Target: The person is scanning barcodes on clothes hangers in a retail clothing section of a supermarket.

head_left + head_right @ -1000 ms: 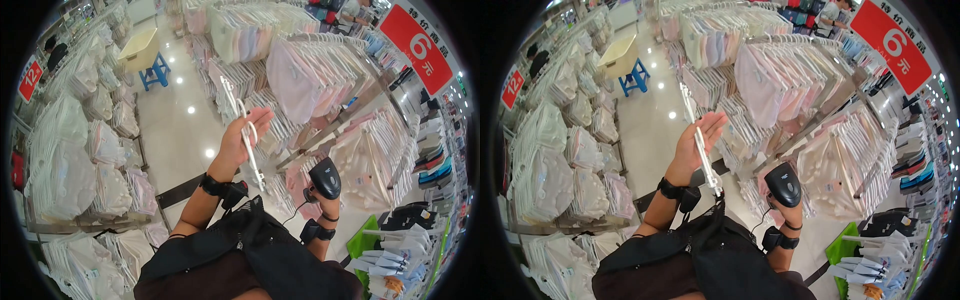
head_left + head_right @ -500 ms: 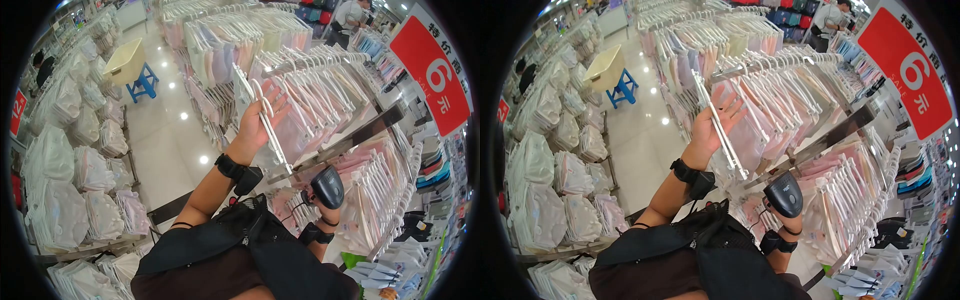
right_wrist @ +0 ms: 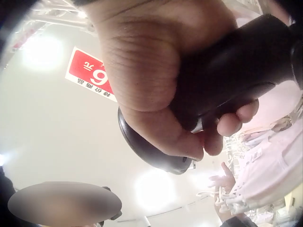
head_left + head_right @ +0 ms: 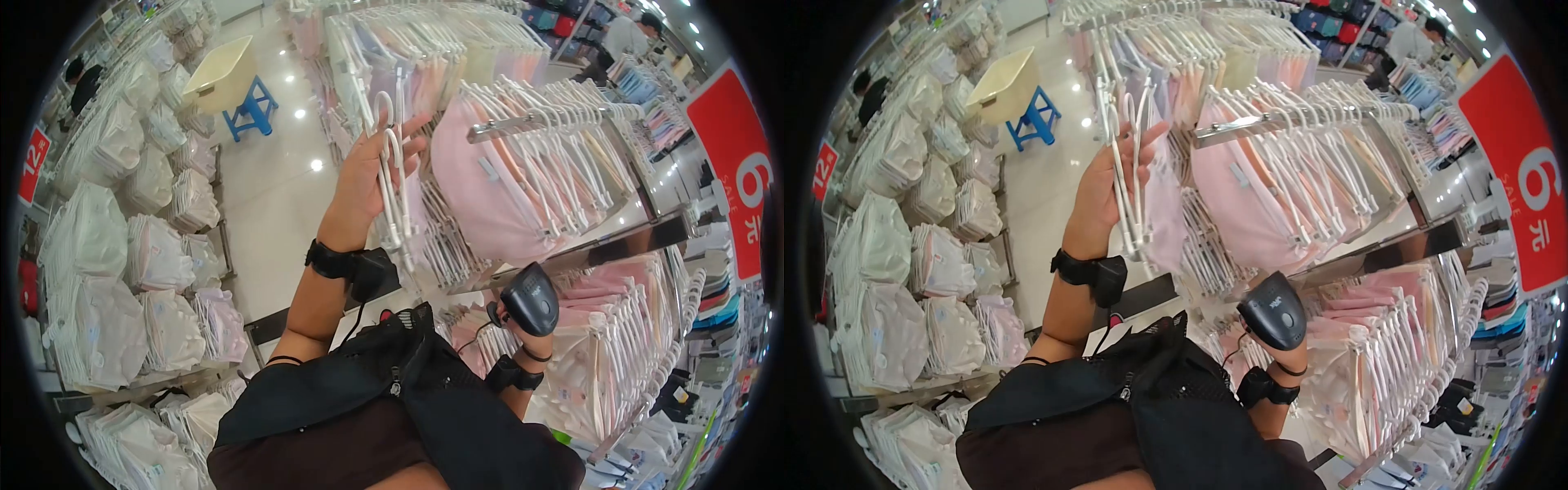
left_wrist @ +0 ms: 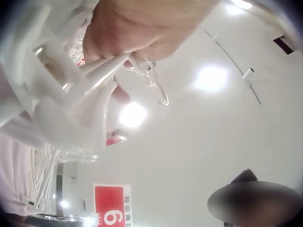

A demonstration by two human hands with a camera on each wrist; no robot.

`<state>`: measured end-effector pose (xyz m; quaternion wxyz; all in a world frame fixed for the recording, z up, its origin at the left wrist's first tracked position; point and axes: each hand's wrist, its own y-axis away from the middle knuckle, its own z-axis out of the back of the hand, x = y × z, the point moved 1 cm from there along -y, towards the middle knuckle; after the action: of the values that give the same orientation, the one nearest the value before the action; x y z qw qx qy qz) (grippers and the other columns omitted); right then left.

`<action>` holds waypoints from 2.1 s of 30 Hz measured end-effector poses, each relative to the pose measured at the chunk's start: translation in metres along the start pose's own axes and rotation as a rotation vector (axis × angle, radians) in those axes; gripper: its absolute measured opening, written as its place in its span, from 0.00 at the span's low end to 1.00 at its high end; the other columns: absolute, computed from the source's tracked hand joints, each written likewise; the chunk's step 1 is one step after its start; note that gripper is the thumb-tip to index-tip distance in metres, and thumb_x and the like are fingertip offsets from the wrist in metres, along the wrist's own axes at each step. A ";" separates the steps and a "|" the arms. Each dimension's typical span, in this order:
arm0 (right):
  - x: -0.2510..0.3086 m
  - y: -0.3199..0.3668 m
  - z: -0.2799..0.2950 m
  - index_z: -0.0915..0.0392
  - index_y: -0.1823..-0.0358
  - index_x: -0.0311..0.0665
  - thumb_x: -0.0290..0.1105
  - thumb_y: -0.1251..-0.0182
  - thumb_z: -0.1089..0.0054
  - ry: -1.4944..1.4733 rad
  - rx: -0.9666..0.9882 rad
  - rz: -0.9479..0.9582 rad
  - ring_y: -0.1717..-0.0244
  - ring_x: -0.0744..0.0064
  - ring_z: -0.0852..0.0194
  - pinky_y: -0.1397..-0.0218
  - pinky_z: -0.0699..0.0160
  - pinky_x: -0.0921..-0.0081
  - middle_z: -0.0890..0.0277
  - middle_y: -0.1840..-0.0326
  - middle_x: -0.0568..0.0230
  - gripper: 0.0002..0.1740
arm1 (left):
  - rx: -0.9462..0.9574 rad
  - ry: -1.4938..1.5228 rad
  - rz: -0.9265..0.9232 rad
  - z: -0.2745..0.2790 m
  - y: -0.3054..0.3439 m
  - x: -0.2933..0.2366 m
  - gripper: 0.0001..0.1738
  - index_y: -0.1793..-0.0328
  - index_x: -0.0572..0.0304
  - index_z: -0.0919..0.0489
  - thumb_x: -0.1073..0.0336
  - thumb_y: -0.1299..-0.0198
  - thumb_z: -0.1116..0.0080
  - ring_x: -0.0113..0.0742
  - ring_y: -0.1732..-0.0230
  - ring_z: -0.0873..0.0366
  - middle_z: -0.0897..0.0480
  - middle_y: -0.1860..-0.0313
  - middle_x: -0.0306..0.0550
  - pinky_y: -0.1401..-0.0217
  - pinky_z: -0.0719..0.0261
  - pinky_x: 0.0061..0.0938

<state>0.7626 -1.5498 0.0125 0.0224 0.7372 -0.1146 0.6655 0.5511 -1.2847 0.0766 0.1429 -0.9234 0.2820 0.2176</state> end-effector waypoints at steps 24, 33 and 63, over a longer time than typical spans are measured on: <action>0.001 -0.112 -0.138 0.27 0.58 0.31 0.21 0.59 0.33 0.179 0.229 0.065 0.65 0.79 0.27 0.60 0.29 0.80 0.22 0.66 0.63 0.22 | -0.006 0.668 0.279 -0.003 0.080 -0.099 0.26 0.31 0.64 0.56 0.68 0.34 0.68 0.19 0.87 0.50 0.43 0.75 0.39 0.91 0.52 0.16; -0.017 -0.101 -0.157 0.27 0.59 0.32 0.22 0.60 0.33 0.175 0.123 -0.067 0.64 0.77 0.27 0.56 0.30 0.78 0.22 0.65 0.64 0.22 | -0.099 0.135 0.095 0.046 0.081 -0.121 0.21 0.44 0.68 0.36 0.74 0.46 0.57 0.24 0.77 0.38 0.31 0.66 0.44 0.80 0.38 0.15; -0.087 -0.179 -0.154 0.31 0.50 0.31 0.28 0.67 0.27 0.330 0.048 -0.068 0.57 0.74 0.29 0.53 0.31 0.76 0.25 0.58 0.60 0.36 | -0.023 0.478 0.044 0.128 -0.039 -0.159 0.21 0.39 0.66 0.40 0.71 0.39 0.60 0.45 0.43 0.31 0.34 0.43 0.61 0.41 0.28 0.31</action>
<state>0.6404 -1.3347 -0.0344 0.0458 0.6218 -0.0686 0.7788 0.4138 -1.1311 0.0480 0.0570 -0.9439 0.3252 -0.0007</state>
